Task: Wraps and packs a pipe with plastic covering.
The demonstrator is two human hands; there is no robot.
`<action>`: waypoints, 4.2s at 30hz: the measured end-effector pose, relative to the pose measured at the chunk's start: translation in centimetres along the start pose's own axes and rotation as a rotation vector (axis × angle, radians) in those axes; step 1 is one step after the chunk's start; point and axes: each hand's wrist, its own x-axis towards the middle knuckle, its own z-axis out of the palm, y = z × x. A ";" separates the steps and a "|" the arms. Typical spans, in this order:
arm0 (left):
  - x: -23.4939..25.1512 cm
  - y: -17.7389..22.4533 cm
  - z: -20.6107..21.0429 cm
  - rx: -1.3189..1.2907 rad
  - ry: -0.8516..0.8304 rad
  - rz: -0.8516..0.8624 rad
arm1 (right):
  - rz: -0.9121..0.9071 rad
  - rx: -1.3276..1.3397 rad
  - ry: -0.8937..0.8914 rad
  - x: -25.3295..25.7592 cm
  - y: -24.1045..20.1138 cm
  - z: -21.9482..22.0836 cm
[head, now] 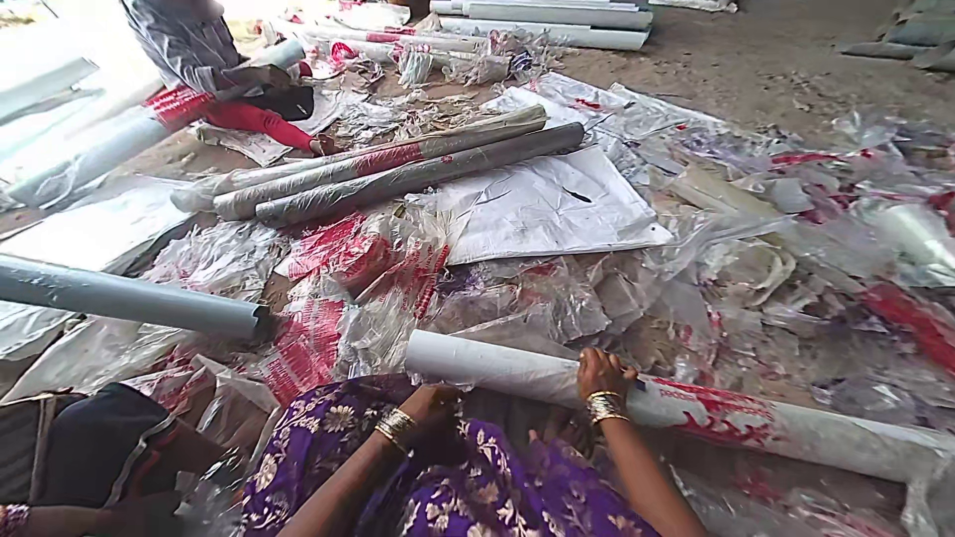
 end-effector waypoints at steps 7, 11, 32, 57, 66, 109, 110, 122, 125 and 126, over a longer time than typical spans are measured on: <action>3.4 -0.5 -4.8 0.181 0.280 0.107 | -0.030 0.016 0.058 -0.3 0.4 0.4; 5.8 -2.1 -5.5 0.273 0.198 0.241 | -0.049 0.013 0.117 -0.6 0.6 0.9; 6.3 -2.8 -5.4 0.589 0.156 0.533 | -0.095 0.010 0.225 -1.2 1.3 2.1; 10.5 -0.8 -8.5 -0.239 -0.029 0.159 | -0.077 0.015 0.268 -1.6 1.1 2.7; 11.9 -0.8 -7.2 0.027 -0.126 0.294 | -0.107 -0.048 0.097 -0.2 0.8 0.8; 4.1 -4.1 -18.2 0.164 0.867 -0.384 | -0.053 -0.009 0.009 -1.1 1.3 0.8; 4.1 -3.8 -16.8 0.247 0.857 -0.326 | -0.040 -0.017 -0.041 -0.6 1.2 0.4; 6.2 1.1 -9.7 -0.248 1.038 0.248 | -0.054 0.110 0.013 2.0 1.5 0.1; 4.9 2.4 -12.3 -0.755 0.629 0.320 | -0.079 0.102 0.062 0.9 1.6 0.7; 4.8 2.4 -12.6 -0.574 0.615 0.313 | -0.079 0.092 0.063 0.8 1.6 0.8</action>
